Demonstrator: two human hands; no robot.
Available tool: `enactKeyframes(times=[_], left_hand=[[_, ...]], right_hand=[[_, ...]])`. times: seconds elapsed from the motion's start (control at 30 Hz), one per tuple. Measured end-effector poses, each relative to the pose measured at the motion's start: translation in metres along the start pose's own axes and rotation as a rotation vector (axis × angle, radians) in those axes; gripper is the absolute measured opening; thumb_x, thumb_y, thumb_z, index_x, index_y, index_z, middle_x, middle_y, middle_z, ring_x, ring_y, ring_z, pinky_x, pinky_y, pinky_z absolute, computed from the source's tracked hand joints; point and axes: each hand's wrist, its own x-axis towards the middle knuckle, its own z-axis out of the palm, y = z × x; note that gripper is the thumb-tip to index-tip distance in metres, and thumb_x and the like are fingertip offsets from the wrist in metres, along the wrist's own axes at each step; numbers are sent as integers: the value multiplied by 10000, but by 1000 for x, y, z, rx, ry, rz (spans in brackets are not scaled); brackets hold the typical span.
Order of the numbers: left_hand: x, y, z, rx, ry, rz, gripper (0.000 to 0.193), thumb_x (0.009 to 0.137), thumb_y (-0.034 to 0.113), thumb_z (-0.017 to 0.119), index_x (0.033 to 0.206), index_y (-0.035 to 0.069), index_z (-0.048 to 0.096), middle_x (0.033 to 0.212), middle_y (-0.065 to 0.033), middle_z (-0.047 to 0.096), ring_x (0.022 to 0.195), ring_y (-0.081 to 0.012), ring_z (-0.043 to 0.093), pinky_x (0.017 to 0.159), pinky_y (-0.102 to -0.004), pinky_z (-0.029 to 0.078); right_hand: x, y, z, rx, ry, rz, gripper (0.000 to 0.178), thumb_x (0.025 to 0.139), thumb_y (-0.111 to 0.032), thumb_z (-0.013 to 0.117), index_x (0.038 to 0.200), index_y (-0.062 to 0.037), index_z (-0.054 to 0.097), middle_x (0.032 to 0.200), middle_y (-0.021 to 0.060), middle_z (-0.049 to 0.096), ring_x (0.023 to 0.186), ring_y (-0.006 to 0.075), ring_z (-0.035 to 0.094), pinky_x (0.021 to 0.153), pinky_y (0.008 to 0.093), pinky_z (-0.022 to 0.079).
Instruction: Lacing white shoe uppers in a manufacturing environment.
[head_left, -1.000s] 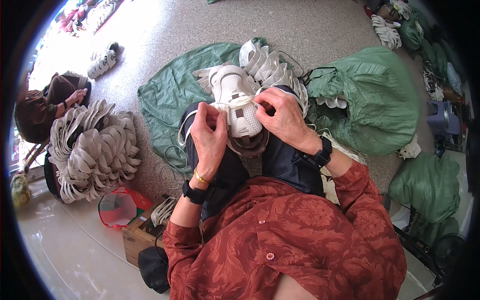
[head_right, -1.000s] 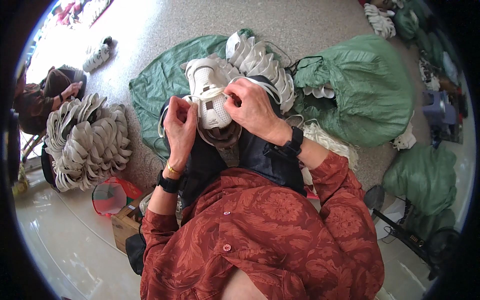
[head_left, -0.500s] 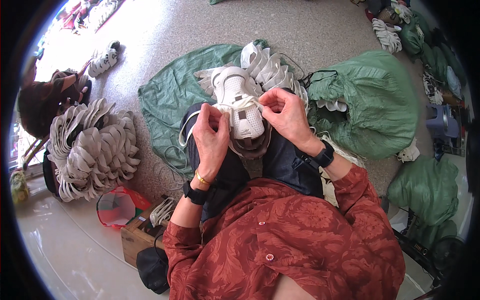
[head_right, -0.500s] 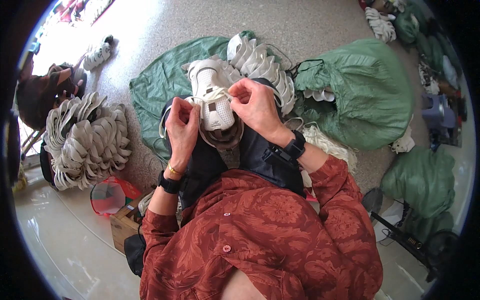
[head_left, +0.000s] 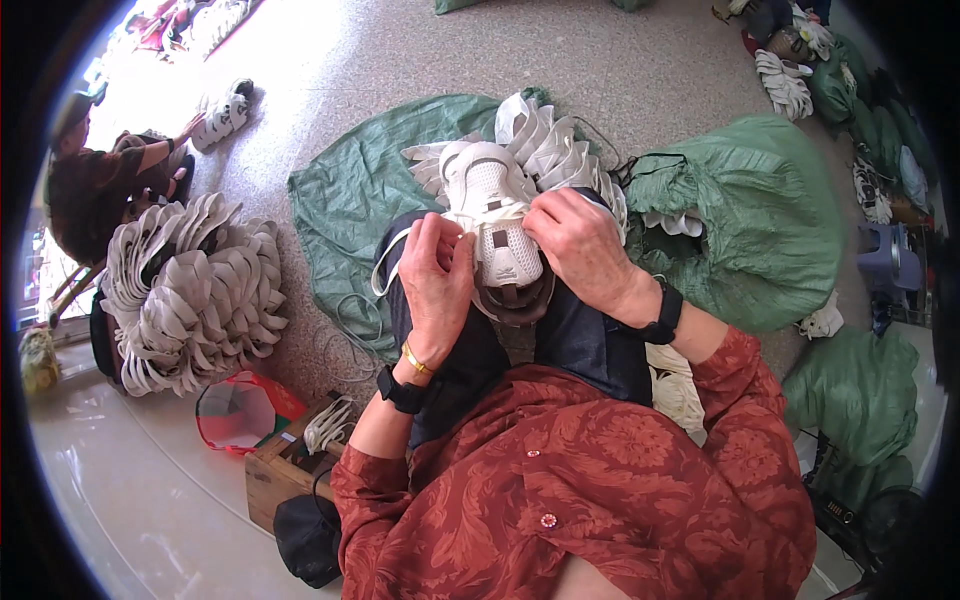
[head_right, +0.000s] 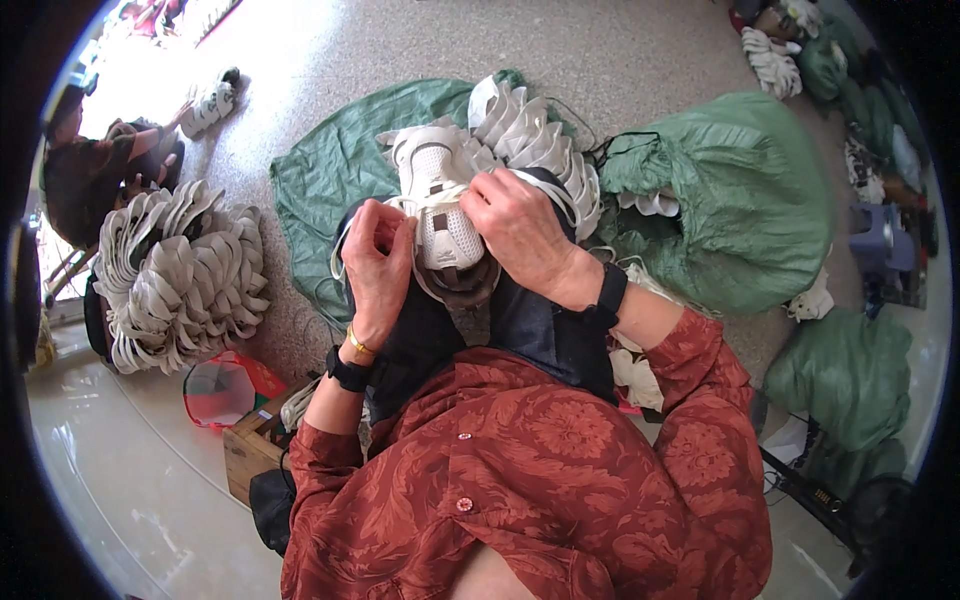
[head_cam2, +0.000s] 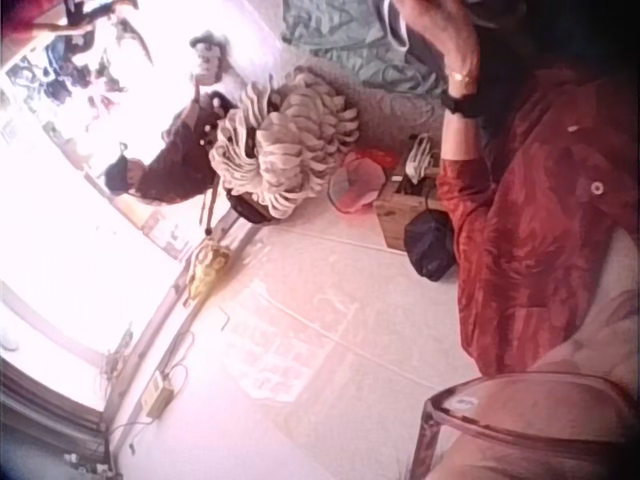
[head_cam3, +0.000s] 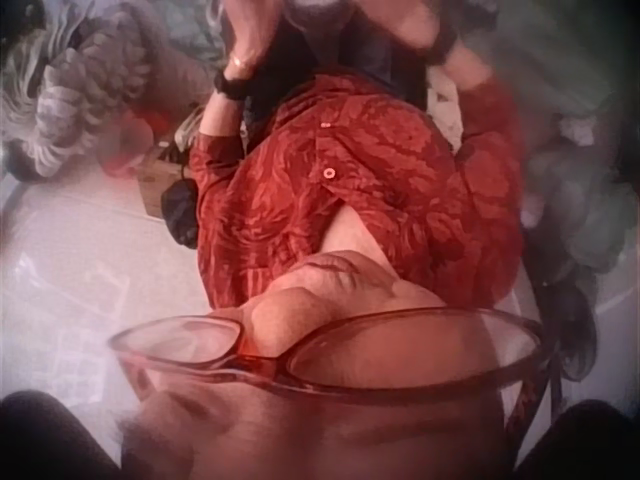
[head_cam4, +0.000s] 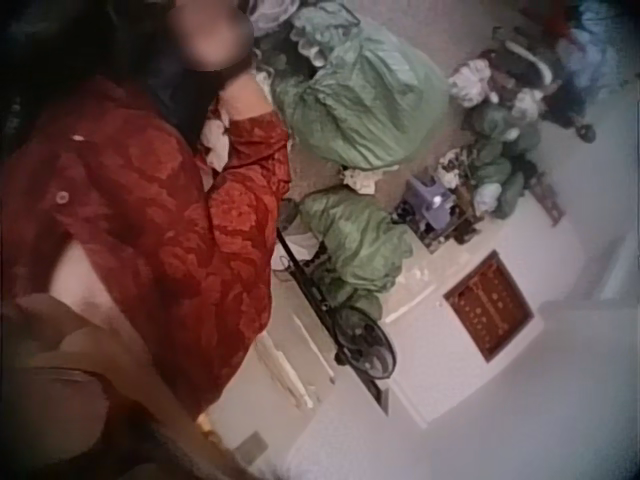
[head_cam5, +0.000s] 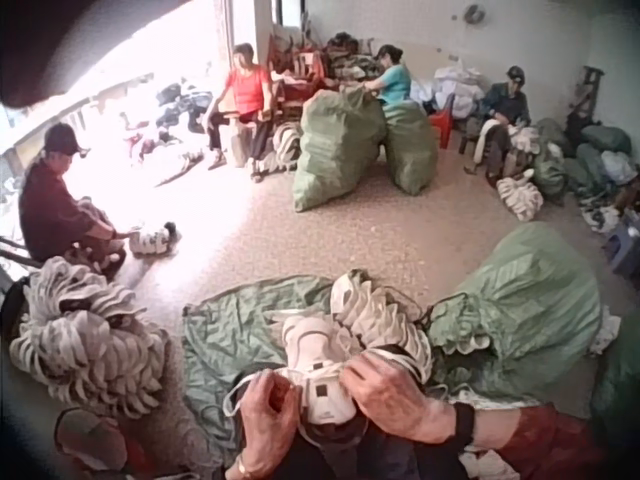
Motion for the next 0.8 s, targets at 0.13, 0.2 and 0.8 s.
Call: enactKeyframes(times=[0.13, 0.2, 0.8], left_hand=[[-2, -3, 0, -11, 12, 16, 119, 850, -18, 688, 862, 1, 571, 771, -50, 531, 616, -136, 503, 573, -288, 428], [0, -4, -2, 23, -4, 33, 116, 852, -14, 687, 866, -2, 572, 779, -56, 536, 618, -146, 511, 576, -294, 432], [-13, -4, 0, 254, -105, 164, 169, 834, -2, 594, 986, -27, 526, 908, -183, 533, 841, -359, 538, 756, -435, 455]], right_hand=[[5, -14, -10, 224, 49, -35, 87, 822, -13, 622, 885, 9, 566, 895, 117, 556, 818, 301, 613, 710, 397, 513], [7, -37, -18, 497, 34, -6, 128, 864, -23, 654, 910, 9, 538, 881, 148, 560, 785, 344, 614, 653, 424, 492], [21, -33, 24, 350, -81, 219, 99, 847, -101, 703, 911, -36, 665, 902, 136, 599, 802, 330, 648, 707, 418, 521]])
